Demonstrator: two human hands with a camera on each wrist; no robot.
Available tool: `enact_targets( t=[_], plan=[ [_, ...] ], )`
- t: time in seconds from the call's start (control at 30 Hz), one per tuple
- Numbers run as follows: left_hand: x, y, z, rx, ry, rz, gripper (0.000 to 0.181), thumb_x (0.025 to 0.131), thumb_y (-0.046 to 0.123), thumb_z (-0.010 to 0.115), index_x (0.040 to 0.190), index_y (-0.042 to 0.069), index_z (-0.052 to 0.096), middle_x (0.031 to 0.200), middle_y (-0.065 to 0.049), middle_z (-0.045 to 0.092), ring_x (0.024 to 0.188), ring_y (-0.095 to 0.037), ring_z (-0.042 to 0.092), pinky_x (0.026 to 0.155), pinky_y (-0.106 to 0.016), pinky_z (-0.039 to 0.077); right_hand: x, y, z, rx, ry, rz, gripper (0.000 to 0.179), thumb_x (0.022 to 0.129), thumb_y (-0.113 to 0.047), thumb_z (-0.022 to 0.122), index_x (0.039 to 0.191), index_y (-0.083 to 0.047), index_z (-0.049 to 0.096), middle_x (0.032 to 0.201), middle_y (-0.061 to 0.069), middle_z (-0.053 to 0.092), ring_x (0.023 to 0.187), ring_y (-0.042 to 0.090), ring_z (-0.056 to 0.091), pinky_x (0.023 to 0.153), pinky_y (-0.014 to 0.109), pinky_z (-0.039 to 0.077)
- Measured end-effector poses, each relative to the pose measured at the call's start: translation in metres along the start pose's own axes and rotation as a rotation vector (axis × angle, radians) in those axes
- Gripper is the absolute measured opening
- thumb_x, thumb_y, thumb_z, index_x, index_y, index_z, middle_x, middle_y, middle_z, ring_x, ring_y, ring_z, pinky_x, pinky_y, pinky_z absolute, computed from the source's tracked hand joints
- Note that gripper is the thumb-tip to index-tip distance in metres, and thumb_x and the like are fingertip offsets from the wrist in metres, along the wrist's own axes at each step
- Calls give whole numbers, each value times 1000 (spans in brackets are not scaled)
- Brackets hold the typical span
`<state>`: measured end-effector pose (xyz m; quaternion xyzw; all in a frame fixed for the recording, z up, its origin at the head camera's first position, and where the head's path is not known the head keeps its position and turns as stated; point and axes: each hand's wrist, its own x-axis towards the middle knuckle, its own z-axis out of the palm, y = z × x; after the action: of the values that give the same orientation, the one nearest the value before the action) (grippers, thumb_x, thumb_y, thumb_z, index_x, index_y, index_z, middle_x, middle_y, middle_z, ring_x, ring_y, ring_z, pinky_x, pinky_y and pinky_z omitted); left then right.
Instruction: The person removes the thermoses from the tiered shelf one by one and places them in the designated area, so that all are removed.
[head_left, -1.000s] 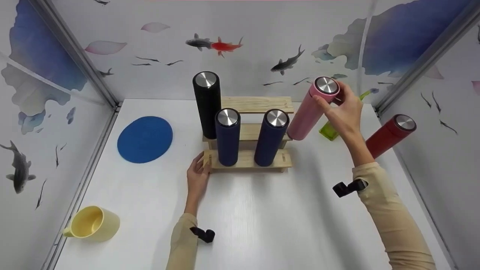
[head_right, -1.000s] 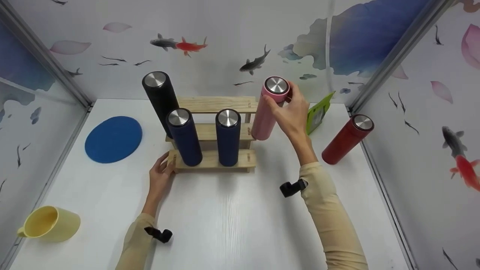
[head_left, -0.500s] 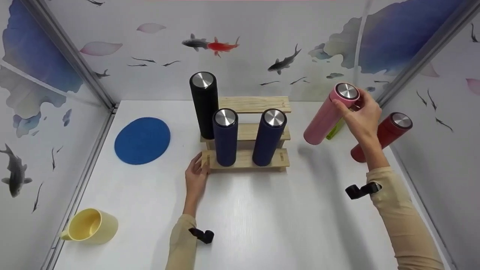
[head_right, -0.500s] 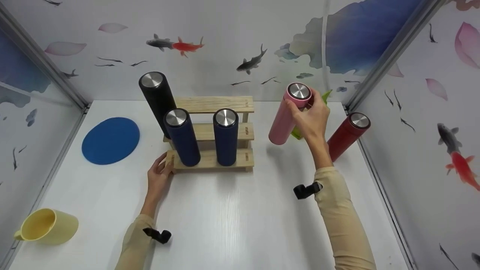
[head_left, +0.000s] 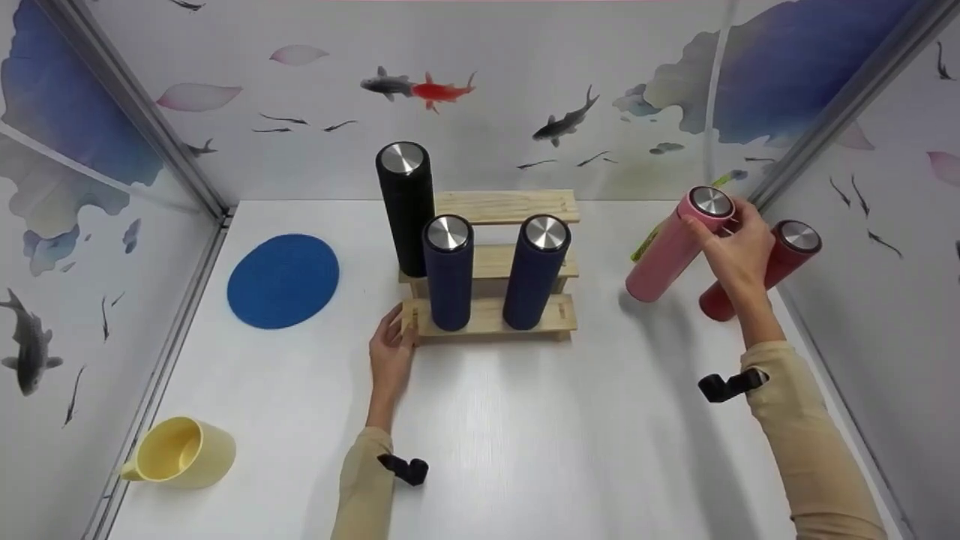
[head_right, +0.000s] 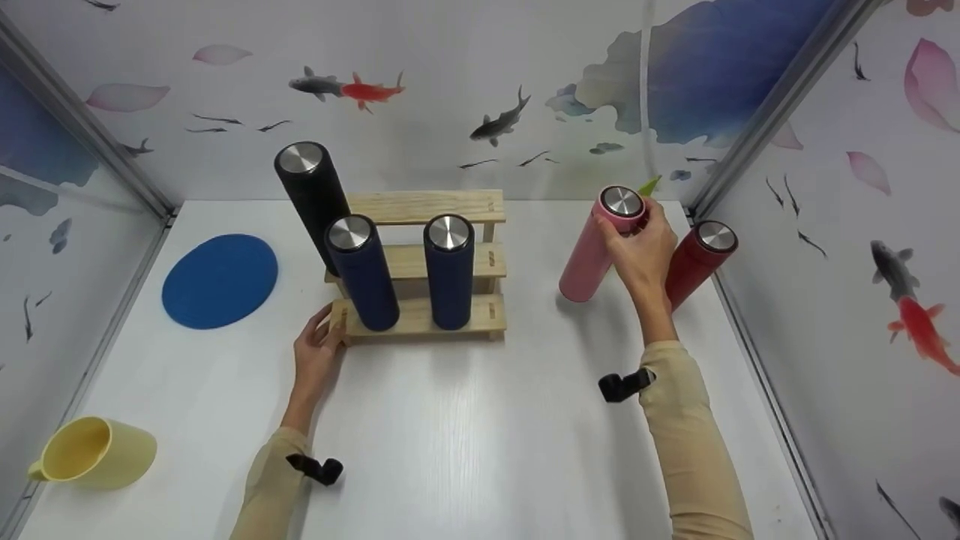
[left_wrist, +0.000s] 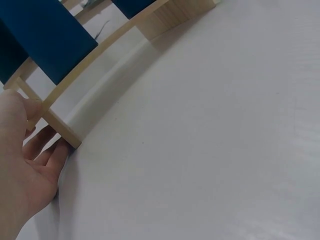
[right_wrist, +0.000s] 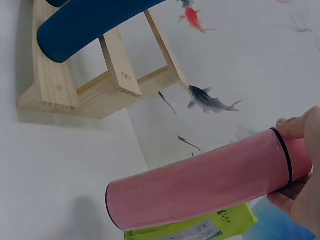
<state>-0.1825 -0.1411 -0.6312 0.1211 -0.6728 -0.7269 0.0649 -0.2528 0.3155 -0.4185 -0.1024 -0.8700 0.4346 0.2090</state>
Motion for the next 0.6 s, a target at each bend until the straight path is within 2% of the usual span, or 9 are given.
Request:
enact_targets(
  t=[0.17,0.37,0.6],
  plan=[
    [-4,12,-1,4,-18,-6,51,102,11,59,151,8,46,145,-19,57,127,-31,61,98,-50,54,-1,9,-4,-12,-5,55,67,90,-33,77,144,-1,51,139,17,60,125,28,59,107,37,50],
    [-14,31,-1,1,-26,-14,50,101,8,60,150,6,48,143,-21,59,124,-30,63,98,-49,55,-5,23,-5,-62,8,73,68,91,-33,76,145,-1,50,141,17,60,126,28,58,106,36,51],
    [-13,32,-1,-9,-21,-24,51,100,7,60,150,6,48,143,-21,58,120,-28,64,93,-42,57,-7,34,-5,-88,34,87,65,90,-30,76,143,0,52,138,18,62,124,28,60,97,29,50]
  ],
)
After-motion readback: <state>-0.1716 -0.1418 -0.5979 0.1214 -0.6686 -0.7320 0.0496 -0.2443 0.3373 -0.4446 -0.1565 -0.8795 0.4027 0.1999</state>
